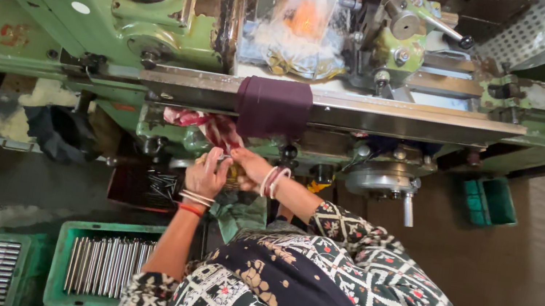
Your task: The person operates a green industrial machine, repeatedly inserting metal rods into a slot and pulling a lever to process them. They then place the processed rods into green bins. The person wears a patterned top and bangles.
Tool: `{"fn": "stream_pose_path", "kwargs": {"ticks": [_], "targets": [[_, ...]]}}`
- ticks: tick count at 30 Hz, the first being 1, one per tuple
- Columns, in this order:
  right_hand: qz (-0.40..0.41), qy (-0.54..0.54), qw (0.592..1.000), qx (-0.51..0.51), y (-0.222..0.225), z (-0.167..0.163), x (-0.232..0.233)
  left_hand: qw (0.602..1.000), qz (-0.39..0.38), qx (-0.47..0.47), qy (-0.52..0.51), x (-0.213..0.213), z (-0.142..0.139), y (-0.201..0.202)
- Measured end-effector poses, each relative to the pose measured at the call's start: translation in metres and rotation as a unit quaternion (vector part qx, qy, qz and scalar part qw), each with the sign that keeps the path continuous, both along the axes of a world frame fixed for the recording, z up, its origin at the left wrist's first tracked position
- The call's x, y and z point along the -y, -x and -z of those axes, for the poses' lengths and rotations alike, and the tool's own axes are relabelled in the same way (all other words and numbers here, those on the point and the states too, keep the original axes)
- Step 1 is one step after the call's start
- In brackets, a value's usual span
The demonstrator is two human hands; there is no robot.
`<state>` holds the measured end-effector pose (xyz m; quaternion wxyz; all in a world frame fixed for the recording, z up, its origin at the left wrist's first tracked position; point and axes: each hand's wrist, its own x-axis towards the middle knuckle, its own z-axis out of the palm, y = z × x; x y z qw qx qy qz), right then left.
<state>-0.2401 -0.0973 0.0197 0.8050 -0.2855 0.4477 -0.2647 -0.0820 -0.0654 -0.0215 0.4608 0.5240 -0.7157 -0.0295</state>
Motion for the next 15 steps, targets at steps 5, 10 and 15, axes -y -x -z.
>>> {"fn": "stream_pose_path", "kwargs": {"ticks": [5, 10, 15], "targets": [[-0.046, -0.052, 0.997, -0.021, 0.004, 0.016, -0.001, 0.995, -0.060, 0.076, -0.009, 0.014, -0.001, -0.004], [-0.207, -0.116, 0.971, -0.024, 0.031, 0.014, -0.004, 0.991, -0.050, 0.117, 0.040, 0.010, -0.009, 0.017], [-0.262, -0.090, 0.958, -0.077, 0.050, 0.016, -0.013, 0.994, 0.024, 0.110, 0.009, -0.006, -0.028, 0.031]]}}
